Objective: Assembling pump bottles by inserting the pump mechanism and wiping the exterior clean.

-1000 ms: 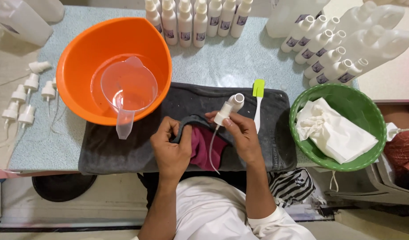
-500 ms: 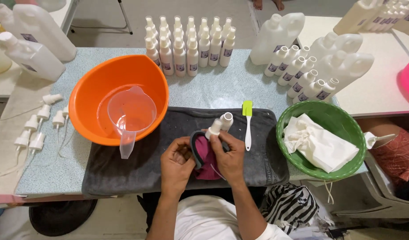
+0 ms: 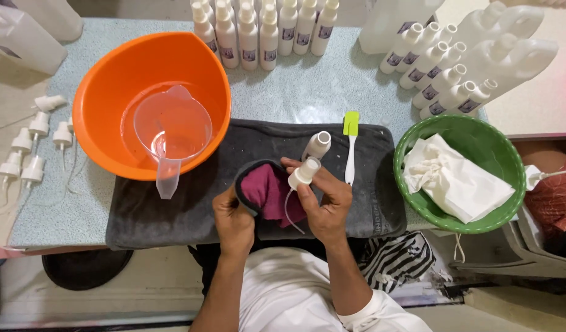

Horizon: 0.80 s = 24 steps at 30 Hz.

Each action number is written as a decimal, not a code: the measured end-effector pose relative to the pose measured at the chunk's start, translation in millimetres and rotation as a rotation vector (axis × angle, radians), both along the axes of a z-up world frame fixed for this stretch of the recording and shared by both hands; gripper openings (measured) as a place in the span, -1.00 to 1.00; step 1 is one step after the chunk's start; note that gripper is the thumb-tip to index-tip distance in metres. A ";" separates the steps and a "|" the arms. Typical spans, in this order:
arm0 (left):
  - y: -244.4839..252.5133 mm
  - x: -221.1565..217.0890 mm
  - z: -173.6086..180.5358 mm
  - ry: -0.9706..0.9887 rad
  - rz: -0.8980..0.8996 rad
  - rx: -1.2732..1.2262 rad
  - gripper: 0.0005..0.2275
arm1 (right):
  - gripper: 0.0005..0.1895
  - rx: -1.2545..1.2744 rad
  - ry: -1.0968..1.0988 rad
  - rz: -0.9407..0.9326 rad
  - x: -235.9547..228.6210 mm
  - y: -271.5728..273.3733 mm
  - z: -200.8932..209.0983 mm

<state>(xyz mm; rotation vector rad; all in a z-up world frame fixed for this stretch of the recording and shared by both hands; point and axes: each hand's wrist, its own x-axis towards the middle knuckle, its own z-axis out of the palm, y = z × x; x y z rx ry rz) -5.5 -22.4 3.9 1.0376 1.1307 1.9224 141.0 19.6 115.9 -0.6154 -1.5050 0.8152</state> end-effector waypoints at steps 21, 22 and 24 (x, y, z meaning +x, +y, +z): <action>10.2 24.1 64.0 0.107 0.004 -0.014 -0.92 | -0.61 -0.249 0.296 0.289 -38.3 -5.9 -7.8; 9.9 24.7 65.2 0.105 0.001 -0.020 -0.92 | -0.61 -0.255 0.295 0.285 -37.4 -3.9 -7.0; 11.0 24.8 69.5 0.080 -0.011 -0.039 -0.91 | -0.62 -0.226 0.248 0.321 -36.8 1.4 -3.7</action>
